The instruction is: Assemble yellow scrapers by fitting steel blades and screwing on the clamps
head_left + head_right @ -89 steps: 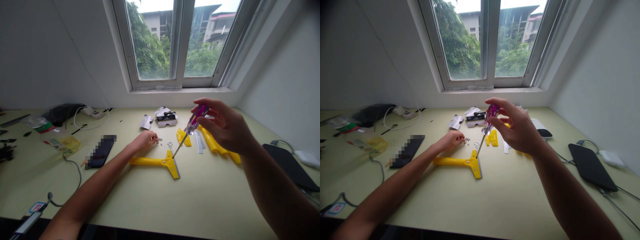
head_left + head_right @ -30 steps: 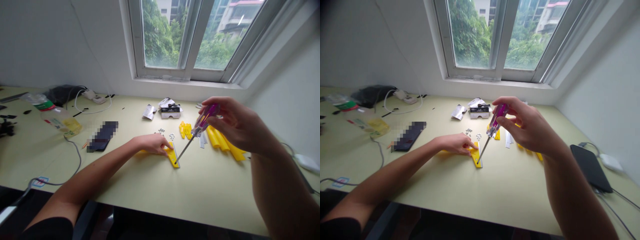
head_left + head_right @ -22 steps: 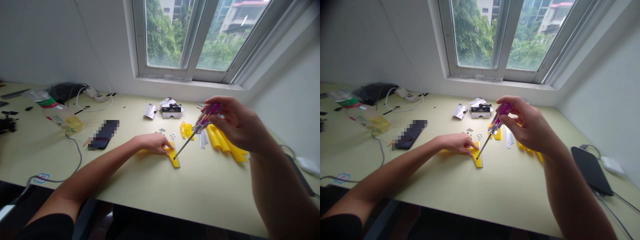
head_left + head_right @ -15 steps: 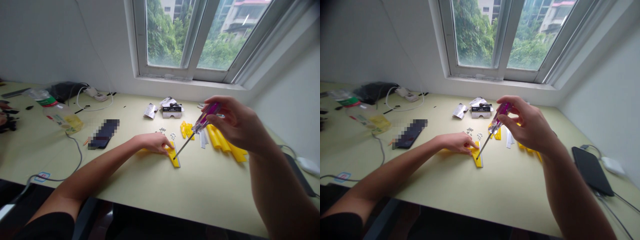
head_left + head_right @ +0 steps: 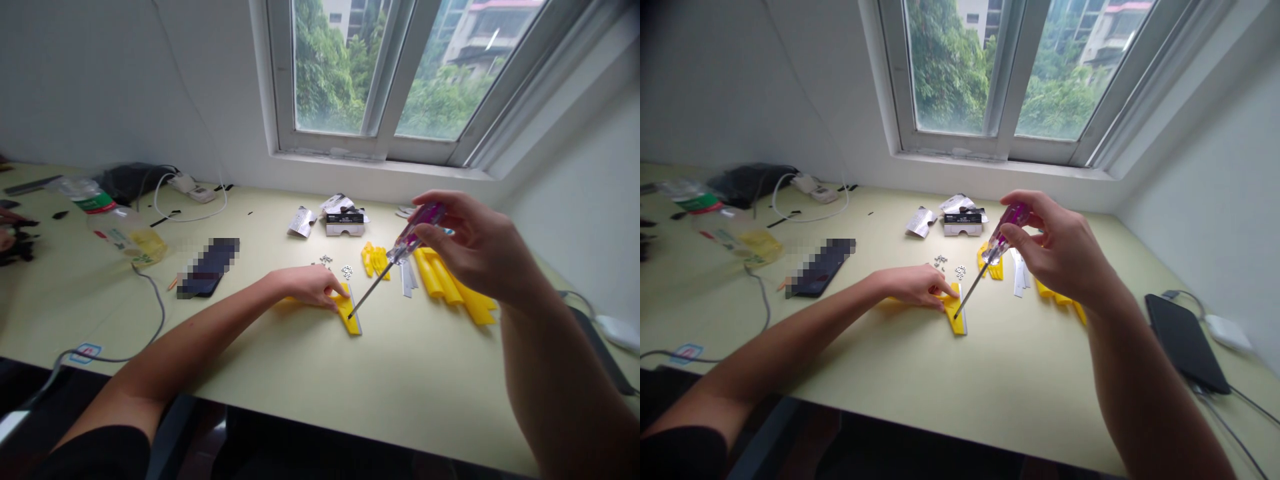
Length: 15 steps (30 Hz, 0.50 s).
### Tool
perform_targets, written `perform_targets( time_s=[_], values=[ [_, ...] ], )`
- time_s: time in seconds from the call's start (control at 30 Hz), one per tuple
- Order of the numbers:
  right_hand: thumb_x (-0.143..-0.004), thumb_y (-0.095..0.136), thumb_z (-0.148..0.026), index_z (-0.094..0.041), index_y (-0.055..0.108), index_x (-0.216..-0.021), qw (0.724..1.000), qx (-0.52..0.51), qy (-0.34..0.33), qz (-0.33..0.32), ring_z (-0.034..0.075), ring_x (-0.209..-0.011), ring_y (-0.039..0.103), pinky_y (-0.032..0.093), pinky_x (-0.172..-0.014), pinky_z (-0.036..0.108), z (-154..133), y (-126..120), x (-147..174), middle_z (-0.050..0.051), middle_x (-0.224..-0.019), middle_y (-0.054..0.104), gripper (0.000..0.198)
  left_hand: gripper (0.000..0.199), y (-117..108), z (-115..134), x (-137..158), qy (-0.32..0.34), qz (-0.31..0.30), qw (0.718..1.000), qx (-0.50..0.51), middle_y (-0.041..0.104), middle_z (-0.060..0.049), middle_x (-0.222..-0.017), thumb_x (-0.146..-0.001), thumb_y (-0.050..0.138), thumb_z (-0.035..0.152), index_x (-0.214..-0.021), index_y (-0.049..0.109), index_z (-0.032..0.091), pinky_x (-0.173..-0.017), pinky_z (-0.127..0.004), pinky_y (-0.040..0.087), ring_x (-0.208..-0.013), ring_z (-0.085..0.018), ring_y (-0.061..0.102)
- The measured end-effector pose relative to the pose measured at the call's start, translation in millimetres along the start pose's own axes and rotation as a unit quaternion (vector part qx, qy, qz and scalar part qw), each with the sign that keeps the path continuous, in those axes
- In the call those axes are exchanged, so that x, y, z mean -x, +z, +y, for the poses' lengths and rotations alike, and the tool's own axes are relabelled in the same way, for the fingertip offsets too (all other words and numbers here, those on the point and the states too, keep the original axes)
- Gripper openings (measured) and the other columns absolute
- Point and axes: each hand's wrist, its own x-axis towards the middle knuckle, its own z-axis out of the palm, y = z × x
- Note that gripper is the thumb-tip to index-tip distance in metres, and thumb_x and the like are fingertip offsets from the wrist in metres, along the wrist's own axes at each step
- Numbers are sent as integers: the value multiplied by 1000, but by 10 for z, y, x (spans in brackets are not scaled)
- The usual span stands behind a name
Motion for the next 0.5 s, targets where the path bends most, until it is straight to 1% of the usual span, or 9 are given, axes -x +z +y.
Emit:
perform_targets(
  time_s=[0.1,0.23,0.4,0.5],
  values=[
    [-83,65,-34,-28,58,-119,1000,4,0,1,21,-82,68,60,-78,40,0,3,0,3,-95,67,37,43,-3,3,1,-5,-4,1000,-4,62,-2,-82,-85,62,41,-125,63,28,-63,-22,34,-69,-13,53],
    [-82,67,-36,-26,59,-118,1000,20,-8,6,21,-81,68,60,-73,37,-43,-1,1,3,-94,68,38,43,-3,2,2,-4,-6,1000,0,63,-3,-82,-85,62,42,-126,62,28,-63,-23,34,-68,-13,52],
    [-75,74,-43,-28,64,-112,991,123,-31,38,22,-70,67,58,-68,39,-180,-30,34,3,-86,70,41,43,-3,-8,1,-1,-6,1000,9,62,-2,-83,-84,63,43,-125,63,30,-62,-22,34,-69,-13,52],
    [-75,73,-44,-29,65,-109,981,180,-41,55,24,-67,67,55,-67,39,-285,-22,83,3,-77,69,38,42,-6,-11,1,4,-9,1000,3,63,-2,-85,-84,63,41,-125,62,32,-63,-22,35,-70,-13,53]
  ],
)
